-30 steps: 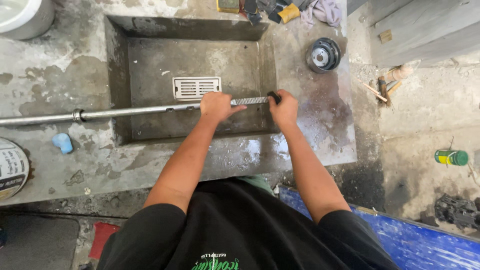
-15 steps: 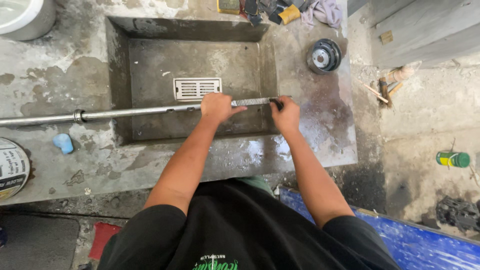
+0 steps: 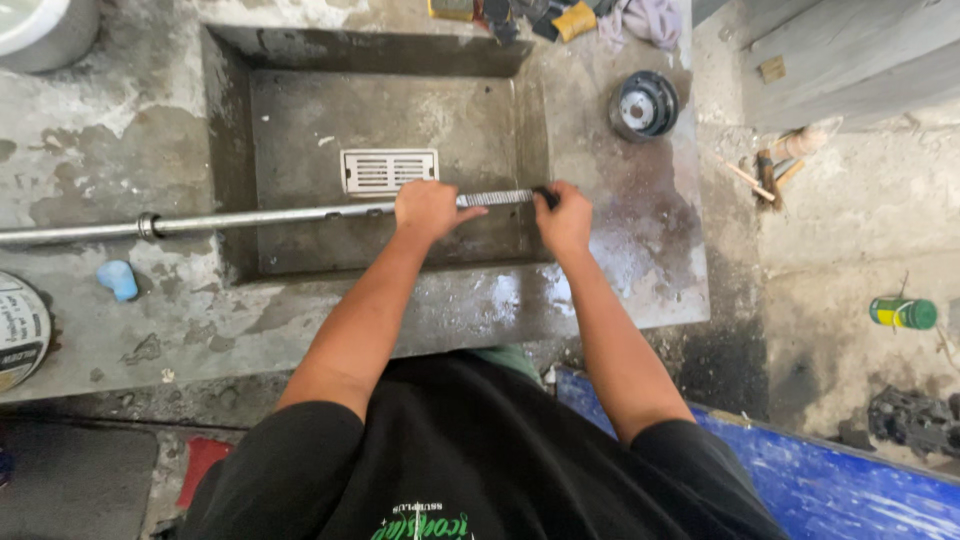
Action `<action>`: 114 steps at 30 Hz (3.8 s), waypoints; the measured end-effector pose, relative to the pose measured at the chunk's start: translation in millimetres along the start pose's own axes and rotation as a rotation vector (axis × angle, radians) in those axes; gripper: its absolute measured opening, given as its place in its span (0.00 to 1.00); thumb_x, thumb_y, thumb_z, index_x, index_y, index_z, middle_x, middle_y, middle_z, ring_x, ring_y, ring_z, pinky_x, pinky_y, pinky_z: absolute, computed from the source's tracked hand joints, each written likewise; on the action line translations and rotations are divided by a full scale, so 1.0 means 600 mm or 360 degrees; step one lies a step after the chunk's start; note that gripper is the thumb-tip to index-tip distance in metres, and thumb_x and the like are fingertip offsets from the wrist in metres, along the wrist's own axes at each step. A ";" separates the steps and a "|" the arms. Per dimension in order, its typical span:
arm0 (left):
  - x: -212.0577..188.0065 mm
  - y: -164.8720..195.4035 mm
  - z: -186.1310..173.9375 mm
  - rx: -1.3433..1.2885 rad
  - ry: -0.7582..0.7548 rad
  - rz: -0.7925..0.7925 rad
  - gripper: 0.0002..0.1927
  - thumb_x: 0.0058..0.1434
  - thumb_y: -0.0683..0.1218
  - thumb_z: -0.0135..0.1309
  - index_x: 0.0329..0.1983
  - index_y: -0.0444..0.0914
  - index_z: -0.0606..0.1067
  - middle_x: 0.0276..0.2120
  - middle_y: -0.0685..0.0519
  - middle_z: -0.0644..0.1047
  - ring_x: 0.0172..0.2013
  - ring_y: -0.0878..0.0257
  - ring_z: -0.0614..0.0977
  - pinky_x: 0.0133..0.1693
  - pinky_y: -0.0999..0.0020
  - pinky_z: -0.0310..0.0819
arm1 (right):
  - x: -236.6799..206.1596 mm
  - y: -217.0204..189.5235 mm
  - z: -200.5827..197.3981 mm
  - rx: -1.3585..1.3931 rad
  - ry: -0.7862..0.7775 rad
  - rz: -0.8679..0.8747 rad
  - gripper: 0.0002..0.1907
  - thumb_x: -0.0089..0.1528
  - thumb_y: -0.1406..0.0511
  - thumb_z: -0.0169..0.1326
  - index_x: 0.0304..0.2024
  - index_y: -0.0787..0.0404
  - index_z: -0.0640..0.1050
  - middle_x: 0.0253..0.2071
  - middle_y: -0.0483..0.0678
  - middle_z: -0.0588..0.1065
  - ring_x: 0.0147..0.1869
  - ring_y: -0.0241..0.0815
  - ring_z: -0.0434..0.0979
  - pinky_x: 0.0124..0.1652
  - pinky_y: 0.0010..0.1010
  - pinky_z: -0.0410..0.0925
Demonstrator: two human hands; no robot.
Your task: The person scrubs a long metal rod with a black abrasive pad in a concrete sink, then rinses it under running water. The person continues scrubbing the rod with the pad.
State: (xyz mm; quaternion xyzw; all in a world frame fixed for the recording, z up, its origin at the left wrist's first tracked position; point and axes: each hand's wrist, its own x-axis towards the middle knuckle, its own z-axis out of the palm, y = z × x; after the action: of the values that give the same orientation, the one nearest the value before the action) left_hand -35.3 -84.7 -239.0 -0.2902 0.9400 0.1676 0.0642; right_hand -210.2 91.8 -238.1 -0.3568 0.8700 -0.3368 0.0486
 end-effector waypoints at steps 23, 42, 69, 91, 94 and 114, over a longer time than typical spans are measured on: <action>0.003 0.000 -0.008 -0.0017 -0.0108 -0.0006 0.42 0.55 0.82 0.47 0.31 0.40 0.84 0.30 0.44 0.83 0.34 0.47 0.85 0.37 0.54 0.79 | -0.009 0.005 -0.010 0.0037 -0.0048 0.0073 0.13 0.58 0.62 0.67 0.37 0.65 0.80 0.34 0.61 0.79 0.37 0.58 0.82 0.40 0.41 0.72; -0.006 0.006 -0.020 0.0029 -0.0046 -0.0037 0.43 0.53 0.82 0.47 0.29 0.39 0.84 0.29 0.44 0.82 0.33 0.48 0.85 0.36 0.54 0.79 | 0.004 -0.004 0.009 -0.0047 0.0018 -0.0026 0.10 0.58 0.64 0.65 0.36 0.65 0.81 0.36 0.62 0.79 0.41 0.63 0.80 0.41 0.44 0.72; -0.002 0.002 -0.005 0.0015 -0.0016 -0.0022 0.41 0.53 0.82 0.48 0.27 0.41 0.84 0.27 0.46 0.82 0.32 0.49 0.85 0.36 0.55 0.78 | 0.009 -0.009 0.015 0.0113 -0.0078 0.0214 0.09 0.59 0.64 0.63 0.38 0.62 0.82 0.34 0.59 0.80 0.38 0.56 0.83 0.41 0.40 0.73; -0.007 0.004 -0.005 -0.0019 -0.0020 -0.0031 0.43 0.53 0.82 0.48 0.29 0.40 0.84 0.30 0.44 0.83 0.35 0.46 0.85 0.38 0.53 0.79 | -0.026 0.017 0.004 0.0156 0.0016 -0.0024 0.13 0.59 0.62 0.66 0.38 0.65 0.80 0.34 0.58 0.80 0.36 0.52 0.82 0.39 0.38 0.72; -0.001 0.001 0.001 0.0036 0.0038 -0.0012 0.43 0.51 0.83 0.48 0.28 0.40 0.84 0.29 0.44 0.82 0.34 0.47 0.85 0.37 0.55 0.78 | -0.016 0.014 0.008 0.0113 -0.0012 0.0078 0.13 0.58 0.62 0.66 0.38 0.64 0.81 0.32 0.58 0.79 0.35 0.53 0.81 0.39 0.39 0.71; 0.004 0.003 0.000 0.0011 -0.0033 0.0002 0.42 0.54 0.82 0.48 0.29 0.41 0.84 0.29 0.44 0.83 0.33 0.48 0.85 0.37 0.55 0.79 | 0.007 -0.012 0.015 -0.0024 0.0051 -0.0131 0.07 0.57 0.66 0.65 0.34 0.63 0.81 0.34 0.59 0.79 0.39 0.60 0.81 0.41 0.43 0.72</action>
State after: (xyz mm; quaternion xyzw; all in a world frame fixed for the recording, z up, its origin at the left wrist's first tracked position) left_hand -38.0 -84.5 -239.2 -0.2876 0.9400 0.1673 0.0748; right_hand -206.1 80.5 -240.0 -0.3871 0.8578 -0.3376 0.0181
